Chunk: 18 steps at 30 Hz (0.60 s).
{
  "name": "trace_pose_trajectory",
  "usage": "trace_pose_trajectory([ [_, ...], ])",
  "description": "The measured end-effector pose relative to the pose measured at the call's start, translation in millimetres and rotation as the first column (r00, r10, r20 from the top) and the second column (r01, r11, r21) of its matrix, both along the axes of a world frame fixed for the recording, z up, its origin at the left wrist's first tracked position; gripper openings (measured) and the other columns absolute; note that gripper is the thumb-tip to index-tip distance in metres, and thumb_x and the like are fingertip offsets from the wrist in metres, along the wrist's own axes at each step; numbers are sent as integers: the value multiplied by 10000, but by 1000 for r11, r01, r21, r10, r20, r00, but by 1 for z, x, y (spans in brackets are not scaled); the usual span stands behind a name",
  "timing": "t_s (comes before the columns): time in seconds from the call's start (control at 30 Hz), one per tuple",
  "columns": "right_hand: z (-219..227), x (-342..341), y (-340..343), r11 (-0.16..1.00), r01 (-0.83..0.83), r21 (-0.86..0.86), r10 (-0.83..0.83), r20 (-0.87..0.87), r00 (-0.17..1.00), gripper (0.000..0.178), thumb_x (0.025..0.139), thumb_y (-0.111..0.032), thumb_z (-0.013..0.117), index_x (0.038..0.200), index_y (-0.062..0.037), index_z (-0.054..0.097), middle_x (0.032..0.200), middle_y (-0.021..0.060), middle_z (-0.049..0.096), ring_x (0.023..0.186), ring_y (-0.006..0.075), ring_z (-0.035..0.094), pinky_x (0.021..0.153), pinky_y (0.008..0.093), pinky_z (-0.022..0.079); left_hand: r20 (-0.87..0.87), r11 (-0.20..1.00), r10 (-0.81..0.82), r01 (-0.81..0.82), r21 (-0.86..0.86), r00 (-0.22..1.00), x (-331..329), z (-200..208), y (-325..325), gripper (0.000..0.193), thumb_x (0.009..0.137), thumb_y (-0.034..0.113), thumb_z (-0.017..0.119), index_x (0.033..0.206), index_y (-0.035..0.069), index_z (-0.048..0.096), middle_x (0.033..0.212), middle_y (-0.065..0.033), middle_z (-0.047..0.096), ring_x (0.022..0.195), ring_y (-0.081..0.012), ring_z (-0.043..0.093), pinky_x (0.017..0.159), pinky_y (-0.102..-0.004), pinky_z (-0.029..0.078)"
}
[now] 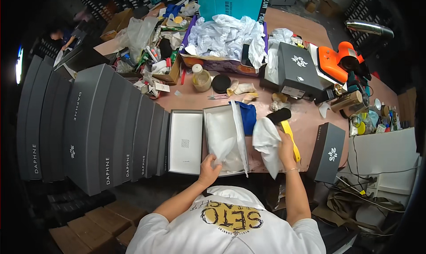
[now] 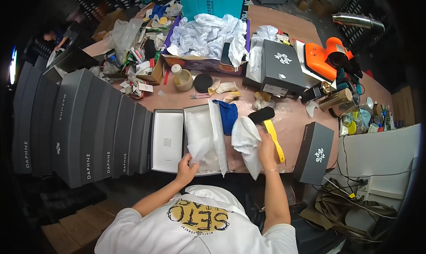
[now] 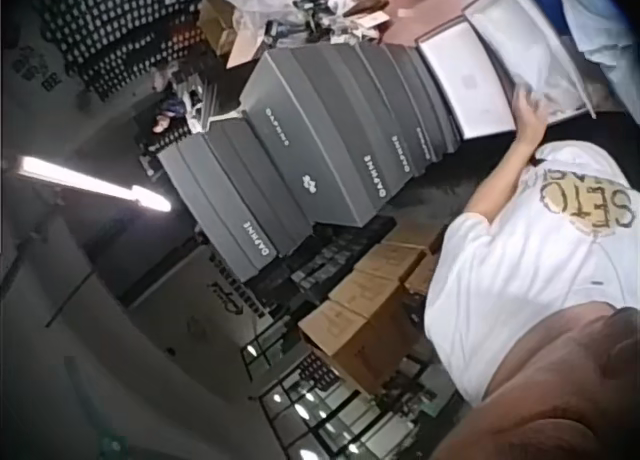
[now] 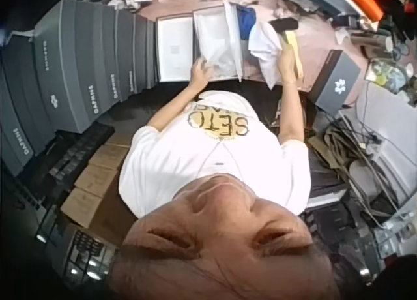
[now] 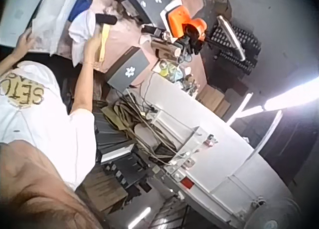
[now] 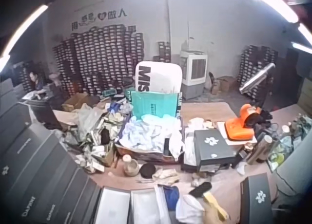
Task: Clean a pair of shoes using a brush and cloth, then pack them into a shoebox with protective material.
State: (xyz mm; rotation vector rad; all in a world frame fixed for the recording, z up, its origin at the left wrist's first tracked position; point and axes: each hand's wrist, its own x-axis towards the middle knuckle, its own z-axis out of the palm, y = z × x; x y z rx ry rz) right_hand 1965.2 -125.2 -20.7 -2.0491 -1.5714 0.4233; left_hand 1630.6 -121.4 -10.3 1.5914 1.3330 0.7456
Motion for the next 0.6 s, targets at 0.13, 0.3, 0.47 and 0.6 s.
trace_pose_trajectory([
  [0.13, 87, -92, 16, 962, -123, 246, 157, -125, 980, 358, 779, 30, 549, 1138, 26, 556, 1108, 233, 582, 1011, 383, 569, 924, 419, 438, 188, 981, 174, -153, -117, 967, -23, 7, -11, 233, 846, 142, 619, 1002, -31, 623, 943, -132, 668, 838, -243, 643, 749, -338, 486],
  [0.3, 69, -189, -4, 769, -613, -181, 458, -512, 727, 395, 861, -208, 595, 1192, 5, 561, 1239, 230, 531, 1095, 389, 544, 944, 371, 436, 252, 736, 617, -432, -522, 746, -80, 5, -34, 280, 901, 220, 579, 1030, -27, 611, 992, -100, 640, 916, -165, 589, 787, -313, 466],
  [0.47, 26, -248, 39, 777, -629, -12, 629, -20, 777, 636, 816, -322, 654, 1351, -63, 428, 1457, 193, 296, 1314, 405, 315, 1053, 504, 308, -22, 779, 71, -69, -623, 997, -152, 18, -57, 278, 941, 244, 550, 1020, -14, 614, 946, -66, 624, 876, -106, 564, 765, -254, 453],
  [0.6, -17, -259, 37, 707, -707, -17, 703, 128, 700, 696, 780, -299, 675, 1376, -81, 388, 1410, 198, 366, 1328, 375, 306, 1080, 536, 237, 376, 959, 36, 74, -274, 926, -89, 99, -12, 244, 953, 147, 526, 1104, -35, 588, 1034, -89, 621, 960, -124, 571, 842, -252, 447],
])
